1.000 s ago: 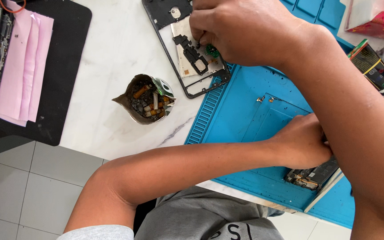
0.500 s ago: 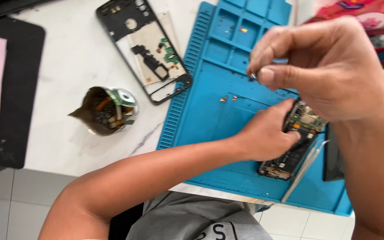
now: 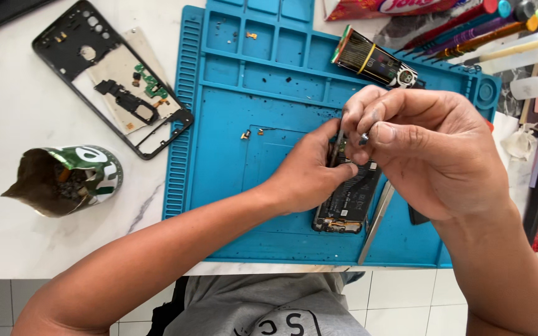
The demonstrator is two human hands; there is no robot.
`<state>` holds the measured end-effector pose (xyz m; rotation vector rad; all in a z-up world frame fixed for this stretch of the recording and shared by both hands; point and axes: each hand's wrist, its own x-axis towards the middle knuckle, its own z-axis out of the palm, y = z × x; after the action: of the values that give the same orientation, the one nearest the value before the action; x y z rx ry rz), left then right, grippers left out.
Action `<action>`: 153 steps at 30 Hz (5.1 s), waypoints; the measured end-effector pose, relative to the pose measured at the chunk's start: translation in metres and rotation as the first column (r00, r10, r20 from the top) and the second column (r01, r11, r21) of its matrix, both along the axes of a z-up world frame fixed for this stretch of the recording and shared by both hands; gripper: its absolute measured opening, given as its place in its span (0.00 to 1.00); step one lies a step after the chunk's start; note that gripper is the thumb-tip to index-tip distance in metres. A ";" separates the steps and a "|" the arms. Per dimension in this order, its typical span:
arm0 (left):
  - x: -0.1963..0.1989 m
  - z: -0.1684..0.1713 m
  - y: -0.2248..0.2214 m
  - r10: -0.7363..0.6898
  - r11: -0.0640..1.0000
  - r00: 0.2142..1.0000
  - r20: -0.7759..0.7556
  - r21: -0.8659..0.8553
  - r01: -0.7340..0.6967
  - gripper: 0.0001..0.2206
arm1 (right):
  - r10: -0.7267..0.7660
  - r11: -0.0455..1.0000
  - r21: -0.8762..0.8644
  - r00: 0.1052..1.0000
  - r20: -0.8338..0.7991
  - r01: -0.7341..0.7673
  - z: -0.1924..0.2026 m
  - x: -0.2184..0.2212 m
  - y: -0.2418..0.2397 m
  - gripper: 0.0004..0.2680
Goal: The person uses tweezers and a small tool to pry open and disassemble parts of a mobile phone on a repair mat, eventually lifting out a circuit board assembly.
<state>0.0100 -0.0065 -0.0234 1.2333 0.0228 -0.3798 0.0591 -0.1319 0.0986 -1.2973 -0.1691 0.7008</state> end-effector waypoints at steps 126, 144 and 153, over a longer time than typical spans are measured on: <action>-0.004 0.020 0.008 -0.044 0.992 0.965 0.258 0.123 0.012 0.19 | -0.184 0.869 -0.368 0.907 0.378 0.330 -0.053 -0.006 -0.033 0.14; 0.006 0.009 0.008 -0.079 0.956 0.986 0.144 0.291 0.034 0.15 | 0.652 0.676 -0.693 0.233 0.721 0.252 -0.009 0.042 0.043 0.05; 0.010 -0.008 0.000 -0.069 0.949 0.980 0.185 0.315 0.008 0.06 | 0.727 0.683 -0.711 -0.260 0.636 0.170 -0.081 0.060 0.209 0.06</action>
<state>0.0196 -0.0064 -0.0312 1.5838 -0.1127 -0.2948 0.1194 0.0772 0.0176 -2.2609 -1.9606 -0.1706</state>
